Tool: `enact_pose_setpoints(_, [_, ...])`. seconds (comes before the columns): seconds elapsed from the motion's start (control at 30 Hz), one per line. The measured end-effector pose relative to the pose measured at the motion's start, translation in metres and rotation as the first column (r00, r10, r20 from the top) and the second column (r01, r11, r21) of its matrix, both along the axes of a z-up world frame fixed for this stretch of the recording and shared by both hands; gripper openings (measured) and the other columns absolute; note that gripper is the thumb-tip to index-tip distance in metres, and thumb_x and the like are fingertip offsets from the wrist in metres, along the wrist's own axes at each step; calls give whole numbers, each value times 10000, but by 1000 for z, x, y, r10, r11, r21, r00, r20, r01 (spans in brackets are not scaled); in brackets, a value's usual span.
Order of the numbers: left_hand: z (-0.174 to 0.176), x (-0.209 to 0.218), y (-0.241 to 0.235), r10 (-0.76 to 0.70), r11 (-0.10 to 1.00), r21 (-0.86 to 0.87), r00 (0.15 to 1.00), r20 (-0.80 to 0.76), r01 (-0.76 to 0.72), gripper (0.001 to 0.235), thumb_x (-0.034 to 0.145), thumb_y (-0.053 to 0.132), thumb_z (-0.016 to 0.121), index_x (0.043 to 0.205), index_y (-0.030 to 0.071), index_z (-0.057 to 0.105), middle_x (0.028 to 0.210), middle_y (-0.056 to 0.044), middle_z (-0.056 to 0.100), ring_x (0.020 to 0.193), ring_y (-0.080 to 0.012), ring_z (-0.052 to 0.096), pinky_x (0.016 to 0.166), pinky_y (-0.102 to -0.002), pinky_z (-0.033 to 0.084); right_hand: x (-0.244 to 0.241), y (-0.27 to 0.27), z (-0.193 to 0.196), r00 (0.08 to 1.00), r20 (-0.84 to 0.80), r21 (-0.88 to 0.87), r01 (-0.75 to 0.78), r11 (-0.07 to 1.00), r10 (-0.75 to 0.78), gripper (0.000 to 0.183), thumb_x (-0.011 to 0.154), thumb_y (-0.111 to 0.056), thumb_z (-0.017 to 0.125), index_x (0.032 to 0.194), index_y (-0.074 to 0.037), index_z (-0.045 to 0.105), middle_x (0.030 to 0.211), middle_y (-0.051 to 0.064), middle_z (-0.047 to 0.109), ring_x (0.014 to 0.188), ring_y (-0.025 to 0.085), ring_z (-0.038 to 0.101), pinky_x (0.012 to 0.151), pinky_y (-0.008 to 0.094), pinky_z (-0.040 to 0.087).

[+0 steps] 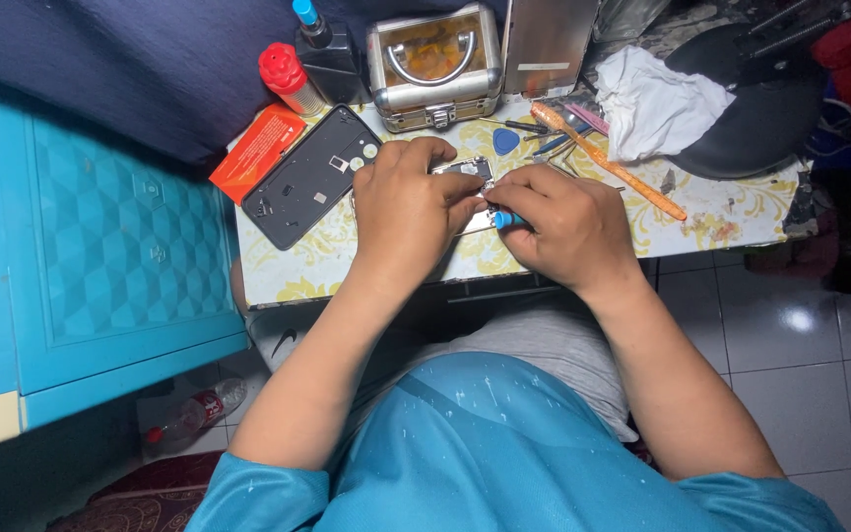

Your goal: The person uses a blue screwdriver to unscrew and remove components from a disassembled smartphone chassis. They carefully manipulate the internal parts and place the removed screws onto the phone's back cover.

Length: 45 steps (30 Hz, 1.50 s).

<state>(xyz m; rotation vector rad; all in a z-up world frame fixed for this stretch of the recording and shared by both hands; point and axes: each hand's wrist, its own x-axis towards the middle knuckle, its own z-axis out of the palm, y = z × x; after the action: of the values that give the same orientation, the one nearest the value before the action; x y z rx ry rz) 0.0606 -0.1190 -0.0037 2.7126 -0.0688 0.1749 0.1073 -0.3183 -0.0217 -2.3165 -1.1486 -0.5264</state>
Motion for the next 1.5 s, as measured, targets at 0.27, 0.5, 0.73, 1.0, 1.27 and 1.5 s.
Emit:
enact_pose_setpoints(0.27, [-9,-10,1,-54,998,37,981,188,48,171,893,358,772,1032,268,812,1129,-47,696,1150,-292,593,861,-451,415,-1,-2,-8,1000,-13,-54,-13,998,12,81,888,-163,733,953,-151,778,964,26,702,742,275,738,619,389,578])
enact_pose_setpoints(0.5, [-13,-24,6,-175,983,76,970,169,165,374,1037,489,540,1233,229,723,1333,-135,664,1306,-383,572,1014,-578,408,-2,-2,-6,999,-30,-40,-15,999,13,83,911,-156,713,951,-162,785,949,19,712,739,263,740,637,363,566])
enact_pose_setpoints(0.73, [-8,-28,9,-211,974,104,972,104,201,485,993,583,547,1305,231,668,1404,-166,604,1364,-403,530,1081,-624,362,0,-2,-9,999,-32,-19,-2,1000,2,114,956,-162,682,1002,-167,787,959,-1,728,796,247,752,659,338,568])
enact_pose_setpoints(1.0, [-20,-30,10,-223,972,120,954,198,202,457,982,608,543,1240,261,690,1446,-146,544,1349,-401,528,1067,-634,376,2,-1,-10,997,-44,-30,65,997,-66,135,954,-157,695,1048,-181,789,1005,-23,720,833,226,750,682,310,576])
enact_pose_setpoints(1.27, [-26,-30,10,-237,968,139,941,243,208,457,987,631,526,1232,287,701,1491,-124,481,1352,-415,509,1059,-649,367,0,2,-4,998,-40,-88,48,995,-52,163,958,-133,669,1048,-193,791,1092,12,698,830,278,753,672,363,591])
enact_pose_setpoints(1.5, [-24,-30,11,-240,969,121,942,236,217,457,994,617,525,1229,273,715,1478,-132,494,1355,-419,511,1065,-647,361,1,4,3,997,-76,-112,8,994,-17,238,964,-137,649,1154,-204,776,1149,39,678,852,319,751,690,415,600])
